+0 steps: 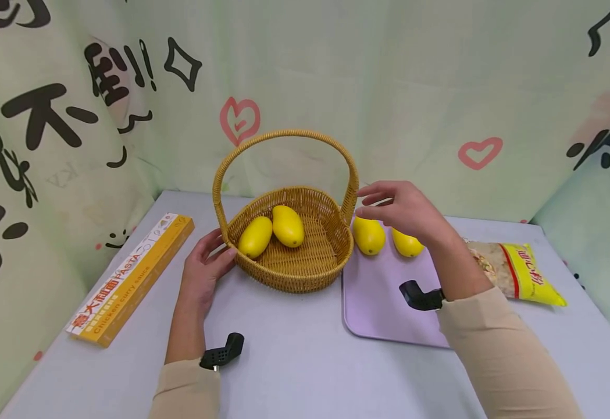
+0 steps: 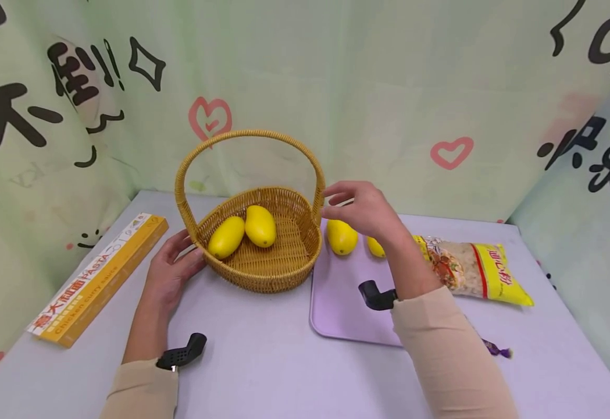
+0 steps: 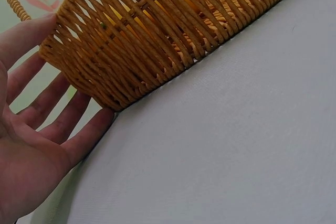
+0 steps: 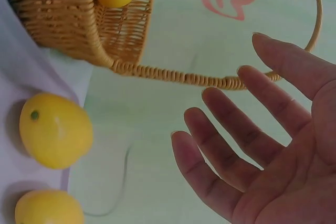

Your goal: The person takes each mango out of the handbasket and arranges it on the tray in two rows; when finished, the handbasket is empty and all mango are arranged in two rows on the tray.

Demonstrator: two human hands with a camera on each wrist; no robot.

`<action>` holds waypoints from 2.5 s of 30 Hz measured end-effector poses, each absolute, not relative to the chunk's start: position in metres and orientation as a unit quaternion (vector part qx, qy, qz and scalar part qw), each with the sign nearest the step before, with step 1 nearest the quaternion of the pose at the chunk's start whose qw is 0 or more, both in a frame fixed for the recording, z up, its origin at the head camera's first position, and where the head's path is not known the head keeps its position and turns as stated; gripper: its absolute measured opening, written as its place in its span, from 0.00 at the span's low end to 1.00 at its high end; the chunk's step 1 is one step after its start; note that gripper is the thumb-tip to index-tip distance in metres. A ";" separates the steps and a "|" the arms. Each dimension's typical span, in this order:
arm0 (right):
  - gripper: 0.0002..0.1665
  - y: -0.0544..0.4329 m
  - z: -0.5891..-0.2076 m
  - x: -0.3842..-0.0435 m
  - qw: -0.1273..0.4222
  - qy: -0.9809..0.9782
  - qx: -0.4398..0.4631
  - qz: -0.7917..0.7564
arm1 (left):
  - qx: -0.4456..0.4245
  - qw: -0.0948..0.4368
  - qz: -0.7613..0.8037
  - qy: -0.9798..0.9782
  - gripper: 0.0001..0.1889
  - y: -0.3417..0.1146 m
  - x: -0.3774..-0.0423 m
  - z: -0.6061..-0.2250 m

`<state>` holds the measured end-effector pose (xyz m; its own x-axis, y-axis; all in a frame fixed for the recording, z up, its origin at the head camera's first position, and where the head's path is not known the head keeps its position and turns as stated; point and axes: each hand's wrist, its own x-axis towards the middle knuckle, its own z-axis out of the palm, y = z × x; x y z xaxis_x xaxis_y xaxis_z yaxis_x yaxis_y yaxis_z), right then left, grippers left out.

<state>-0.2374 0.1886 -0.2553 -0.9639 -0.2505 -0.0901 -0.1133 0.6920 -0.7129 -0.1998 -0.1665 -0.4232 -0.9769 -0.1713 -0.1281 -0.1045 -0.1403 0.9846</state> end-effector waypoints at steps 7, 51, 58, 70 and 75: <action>0.29 0.172 -0.255 -0.241 0.114 0.899 -0.121 -0.406 | 0.105 0.024 -0.748 -0.655 0.36 -0.167 -0.200 -0.425; 0.35 0.088 -0.318 -0.316 0.262 0.836 -0.095 -0.472 | 0.108 0.034 -0.754 -0.648 0.34 -0.166 -0.201 -0.430; 0.35 0.075 -0.332 -0.322 0.266 0.850 -0.090 -0.445 | 0.113 0.032 -0.754 -0.646 0.34 -0.168 -0.201 -0.431; 0.37 0.067 -0.339 -0.324 0.261 0.862 -0.088 -0.426 | 0.102 0.037 -0.751 -0.651 0.34 -0.167 -0.202 -0.428; 0.36 0.070 -0.339 -0.323 0.259 0.864 -0.086 -0.423 | 0.100 0.036 -0.752 -0.651 0.34 -0.167 -0.201 -0.427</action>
<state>-0.3231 0.0696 -0.3387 -0.8512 -0.3668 -0.3754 0.0710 0.6283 -0.7747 -0.2007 -0.1666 -0.4268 -0.9773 -0.1847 -0.1036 -0.0760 -0.1505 0.9857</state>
